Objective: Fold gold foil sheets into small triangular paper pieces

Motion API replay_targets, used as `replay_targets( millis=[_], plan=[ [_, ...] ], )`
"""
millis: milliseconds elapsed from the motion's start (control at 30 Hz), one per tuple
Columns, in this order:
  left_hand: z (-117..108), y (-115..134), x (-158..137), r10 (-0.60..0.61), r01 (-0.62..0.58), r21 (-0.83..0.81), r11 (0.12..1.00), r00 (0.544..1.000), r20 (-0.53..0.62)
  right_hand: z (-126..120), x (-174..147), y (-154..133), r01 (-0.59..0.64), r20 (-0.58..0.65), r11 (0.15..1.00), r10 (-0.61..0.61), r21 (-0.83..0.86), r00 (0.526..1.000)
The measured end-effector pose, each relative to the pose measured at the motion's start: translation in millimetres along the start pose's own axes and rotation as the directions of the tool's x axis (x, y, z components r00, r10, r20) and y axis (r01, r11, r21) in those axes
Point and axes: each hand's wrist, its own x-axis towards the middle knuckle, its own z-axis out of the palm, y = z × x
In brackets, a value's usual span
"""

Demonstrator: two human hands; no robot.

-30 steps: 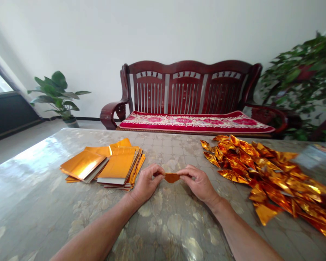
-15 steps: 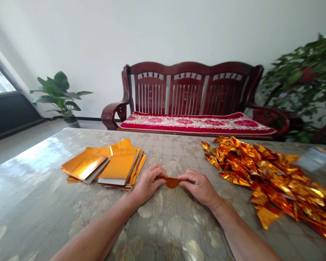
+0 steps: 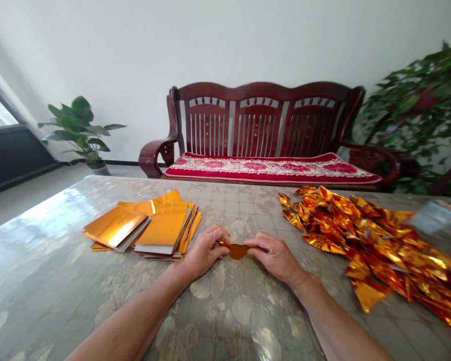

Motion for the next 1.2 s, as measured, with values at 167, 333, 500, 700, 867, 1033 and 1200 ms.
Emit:
replay_targets(
  millis=[167,333,500,700,867,1033,1200],
  plan=[
    [0,-5,0,0.016,-0.016,0.013,1.0,1.0,0.019,0,0,0,0.04,0.007,0.999,-0.04,-0.019,0.999],
    [-2,-6,0,0.01,-0.012,0.025,1.0,0.997,0.074,1,0,0,0.09,-0.012,0.994,-0.091,-0.057,0.996],
    [-2,-6,-1,0.011,-0.013,0.05,0.999,0.999,0.05,0,-1,-1,0.121,-0.005,0.984,-0.123,-0.133,0.992],
    [-1,-5,-5,0.037,-0.035,0.125,0.992,0.999,-0.009,-5,-1,-7,0.267,0.045,0.94,-0.263,-0.213,0.964],
    [-2,-1,-7,0.053,-0.05,0.162,0.985,0.998,-0.015,-7,-1,-10,0.34,0.081,0.882,-0.333,-0.327,0.94],
    [-3,0,-6,0.026,-0.024,0.197,0.98,1.0,-0.006,-8,-1,-14,0.363,0.125,0.844,-0.342,-0.395,0.931],
    [-3,2,-7,0.046,-0.048,0.195,0.98,0.999,0.017,-9,0,-14,0.359,0.132,0.84,-0.334,-0.406,0.933]
  ],
)
